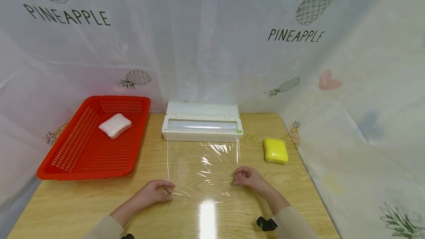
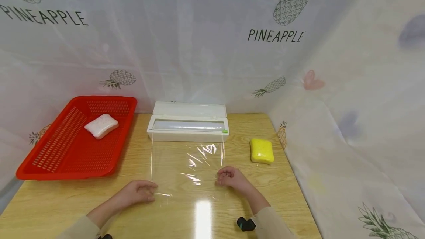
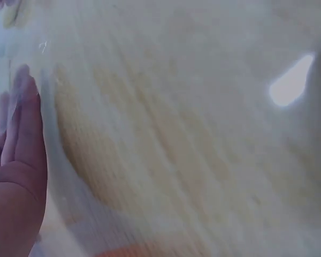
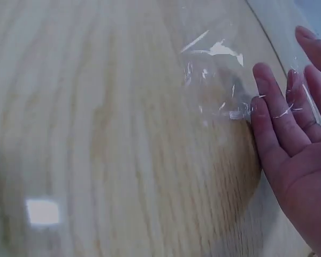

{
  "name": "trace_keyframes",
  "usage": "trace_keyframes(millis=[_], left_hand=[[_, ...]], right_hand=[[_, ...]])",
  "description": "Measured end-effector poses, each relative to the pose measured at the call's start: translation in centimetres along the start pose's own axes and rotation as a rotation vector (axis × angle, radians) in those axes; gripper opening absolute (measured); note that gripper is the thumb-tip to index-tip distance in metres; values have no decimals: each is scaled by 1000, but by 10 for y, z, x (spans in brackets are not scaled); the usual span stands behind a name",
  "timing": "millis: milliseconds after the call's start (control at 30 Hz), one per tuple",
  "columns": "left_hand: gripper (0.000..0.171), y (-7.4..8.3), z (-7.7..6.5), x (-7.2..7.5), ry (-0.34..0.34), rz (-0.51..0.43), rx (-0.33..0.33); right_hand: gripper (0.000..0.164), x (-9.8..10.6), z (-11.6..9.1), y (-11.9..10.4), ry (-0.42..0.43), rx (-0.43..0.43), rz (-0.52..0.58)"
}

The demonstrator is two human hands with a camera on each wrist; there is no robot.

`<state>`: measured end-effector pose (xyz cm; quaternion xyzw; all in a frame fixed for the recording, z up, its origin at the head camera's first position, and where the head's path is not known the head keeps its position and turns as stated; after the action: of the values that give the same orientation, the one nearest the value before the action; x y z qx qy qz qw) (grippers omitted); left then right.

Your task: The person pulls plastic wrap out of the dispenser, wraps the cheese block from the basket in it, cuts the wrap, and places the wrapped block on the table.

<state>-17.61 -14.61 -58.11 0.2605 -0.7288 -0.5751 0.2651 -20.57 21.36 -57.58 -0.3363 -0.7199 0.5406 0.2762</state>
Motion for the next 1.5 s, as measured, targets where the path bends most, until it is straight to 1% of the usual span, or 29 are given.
trace_keyframes(millis=[67,133,233,333,367,433,500,633,700,767,833,900,967,1033,1133,1200,1300,1367,1433,1500], left_hand=[[49,-1,-2,1,21,32,8],[55,0,-5,0,16,33,11],[62,-1,-9,-3,-29,-23,1],[64,-1,-15,-6,-74,-71,-17],[65,-1,-17,-6,-81,-81,-18],[64,-1,-22,-4,-83,-65,-7],[61,-1,-29,-1,-87,-26,11],[54,4,-44,8,-123,106,26],[53,13,-51,15,-142,165,37],[55,27,-53,23,-156,222,52],[58,48,-51,32,-158,307,53],[59,73,-44,41,-153,406,40],[58,96,-37,54,-130,504,27],[58,116,-30,71,-91,590,30],[57,137,-28,103,-7,659,49],[57,146,-29,127,58,666,58],[55,151,-31,163,165,680,73],[52,148,-30,188,226,673,108],[51,143,-29,210,268,690,151],[54,135,-27,231,280,707,196]], right_hand=[[43,-6,-3,0,-37,14,-10],[47,-11,-6,0,-73,22,-37],[49,-18,-10,-1,-138,31,-84],[50,-24,-15,0,-193,38,-64],[50,-24,-17,0,-199,40,-72],[48,-25,-21,0,-205,29,-89],[46,-24,-26,-1,-220,15,-109],[40,-20,-38,-5,-272,-32,-131],[37,-16,-42,-12,-287,-52,-140],[38,-10,-43,-25,-281,-52,-179],[41,-3,-40,-44,-254,-32,-240],[46,3,-34,-64,-228,-8,-307],[51,6,-24,-84,-202,19,-372],[53,5,-13,-102,-199,42,-415],[53,-2,7,-127,-212,73,-461],[55,-8,21,-141,-221,97,-481],[55,-17,41,-158,-204,125,-484],[55,-24,54,-166,-180,141,-460],[53,-31,65,-169,-163,158,-440],[52,-41,75,-172,-160,173,-422]])
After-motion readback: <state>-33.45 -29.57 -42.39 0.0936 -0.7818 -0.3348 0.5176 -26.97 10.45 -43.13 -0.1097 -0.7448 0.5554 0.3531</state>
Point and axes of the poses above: each hand's wrist, its own z-axis towards the middle knuckle, its own x-axis out of the back of the hand, y = z × x, the point moved 7 cm from there along z, towards the middle knuckle, and after that the axes turned 13 degrees about -y, right-handed, at the moved point
